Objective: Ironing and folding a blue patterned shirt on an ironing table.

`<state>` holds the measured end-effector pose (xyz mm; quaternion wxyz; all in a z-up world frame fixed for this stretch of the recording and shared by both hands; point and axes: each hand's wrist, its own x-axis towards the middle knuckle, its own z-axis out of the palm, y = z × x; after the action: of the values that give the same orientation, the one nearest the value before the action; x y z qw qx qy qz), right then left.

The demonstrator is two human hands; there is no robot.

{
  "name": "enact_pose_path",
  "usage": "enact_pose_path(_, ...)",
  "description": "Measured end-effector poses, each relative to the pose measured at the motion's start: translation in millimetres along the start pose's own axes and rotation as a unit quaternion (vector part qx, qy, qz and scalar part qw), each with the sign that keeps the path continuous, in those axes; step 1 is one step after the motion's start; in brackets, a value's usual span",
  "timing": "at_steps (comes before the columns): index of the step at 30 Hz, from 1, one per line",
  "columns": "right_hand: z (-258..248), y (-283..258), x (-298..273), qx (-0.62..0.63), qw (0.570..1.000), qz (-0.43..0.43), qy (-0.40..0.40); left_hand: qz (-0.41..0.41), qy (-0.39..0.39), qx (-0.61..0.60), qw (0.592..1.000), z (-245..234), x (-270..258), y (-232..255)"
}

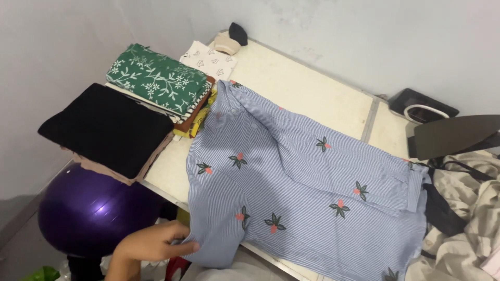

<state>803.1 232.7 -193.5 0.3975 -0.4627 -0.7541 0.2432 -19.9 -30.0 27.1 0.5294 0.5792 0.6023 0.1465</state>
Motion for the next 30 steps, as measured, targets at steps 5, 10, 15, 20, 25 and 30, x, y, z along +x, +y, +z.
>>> enact_pose_path(5,-20,19,54,0.061,0.997,0.018,0.037,0.044,0.017,-0.038,0.998,-25,41,38)
enact_pose_path(10,-10,10,103,0.119,0.989,0.028,0.081,0.259,0.192,-0.087,0.943,-74,125,93)
enact_pose_path(15,57,-202,180,0.065,0.965,0.169,0.191,0.157,0.234,-0.414,0.866,-135,221,148)
enact_pose_path(20,110,-156,220,-0.181,0.95,0.222,0.125,0.209,0.252,-0.365,0.871,-146,393,27)
enact_pose_path(25,133,-167,219,-0.282,0.919,0.243,0.128,0.078,0.331,-0.249,0.907,-127,346,41)
enact_pose_path(30,138,-177,210,-0.269,0.927,0.206,0.157,0.088,0.27,-0.187,0.94,-112,289,88)
